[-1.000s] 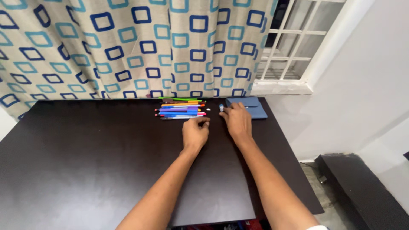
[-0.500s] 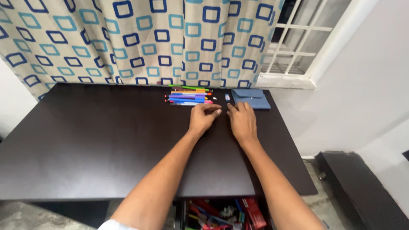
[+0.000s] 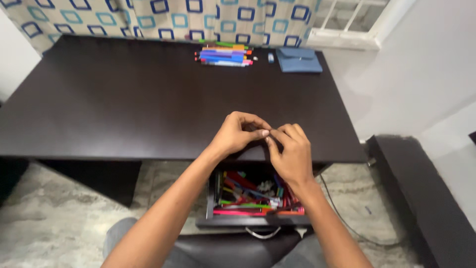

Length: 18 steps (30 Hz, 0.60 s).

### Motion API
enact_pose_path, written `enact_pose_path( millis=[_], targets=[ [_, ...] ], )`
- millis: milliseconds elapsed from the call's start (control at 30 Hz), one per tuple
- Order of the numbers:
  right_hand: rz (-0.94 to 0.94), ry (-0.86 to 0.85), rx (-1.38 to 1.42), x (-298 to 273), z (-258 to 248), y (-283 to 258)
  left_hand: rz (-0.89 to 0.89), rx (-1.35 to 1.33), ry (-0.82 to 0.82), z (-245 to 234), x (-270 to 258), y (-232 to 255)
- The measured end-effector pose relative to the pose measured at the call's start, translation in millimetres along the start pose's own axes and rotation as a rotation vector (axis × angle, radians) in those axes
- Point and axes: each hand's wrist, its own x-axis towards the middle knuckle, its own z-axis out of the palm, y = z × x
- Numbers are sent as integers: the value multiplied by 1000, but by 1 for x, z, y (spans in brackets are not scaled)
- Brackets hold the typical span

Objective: The person repeatedly opens a desk drawer, removes colored pens and small stationery items, and places them on the desk surface. The person continues to take items from the drawer and arrange them on the desk.

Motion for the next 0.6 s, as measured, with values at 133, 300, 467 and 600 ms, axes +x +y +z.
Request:
enact_pose_path(
  millis=[133,300,467,600],
  targets=[
    [-27,9,30,-36,-18,-21,-44,76,-10,18,-44,29],
    [-58,-156,122,-71,-44,-13,-138,76,-111,37,-85,38],
    [271,-520,128,-102,-45,32,-215,-9,-161,49,-109,-13],
    [459,-601,142,-130,-26,74,-270,165,-7,53,-107,-91]
  ],
)
